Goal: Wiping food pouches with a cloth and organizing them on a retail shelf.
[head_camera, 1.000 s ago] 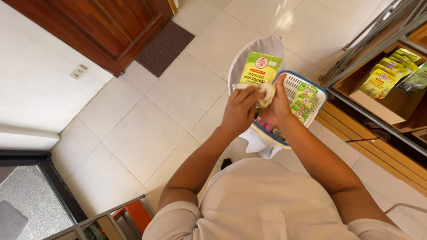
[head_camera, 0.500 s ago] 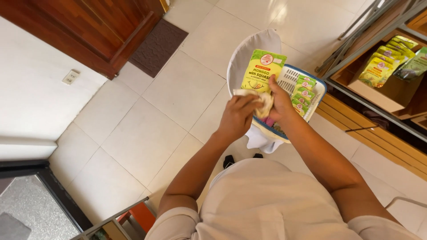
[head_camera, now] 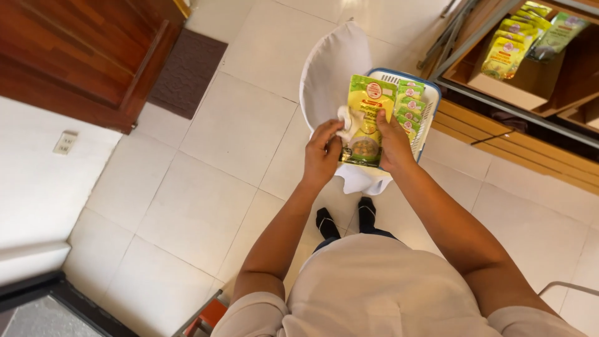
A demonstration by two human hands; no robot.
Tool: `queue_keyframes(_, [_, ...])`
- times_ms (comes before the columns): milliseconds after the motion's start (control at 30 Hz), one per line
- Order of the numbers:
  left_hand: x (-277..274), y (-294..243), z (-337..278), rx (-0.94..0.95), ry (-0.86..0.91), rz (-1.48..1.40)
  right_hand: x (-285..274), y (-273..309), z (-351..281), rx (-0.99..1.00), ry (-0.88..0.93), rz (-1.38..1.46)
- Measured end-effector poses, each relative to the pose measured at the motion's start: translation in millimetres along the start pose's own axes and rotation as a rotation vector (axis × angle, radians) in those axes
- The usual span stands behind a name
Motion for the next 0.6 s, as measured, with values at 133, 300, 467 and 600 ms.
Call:
queue_keyframes(133, [24.2,71.6,-27.9,-0.576,0.038,-0.425,2.0,29.0,-23.7,0.082,-0.223,-0.001])
queue_keyframes(300, [76.7,34.9,-38.8,-0.518,0.091,-0.557,-19.9,21.6,-30.0,0.146,-0.211,0.133])
queue_keyframes(467, [104.9,-55.5,-25.5,0.033,0.186,-0.168,-60.7,-0.9,-18.5,0.139,0.041,0.463])
queue_keyframes(600, [135.8,-61.2,-8.6,0.207,0.176,0.024,-90.4,8.4,-28.4,0.163,0.131,0.539])
Point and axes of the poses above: each hand's wrist, its own z-axis towards the middle knuckle, its own x-axis out of the palm, y = z × x, the point moved 6 cm from there along z, towards the middle knuckle, and after that the axes turned 3 degrees about z, right-handed, at the moved point
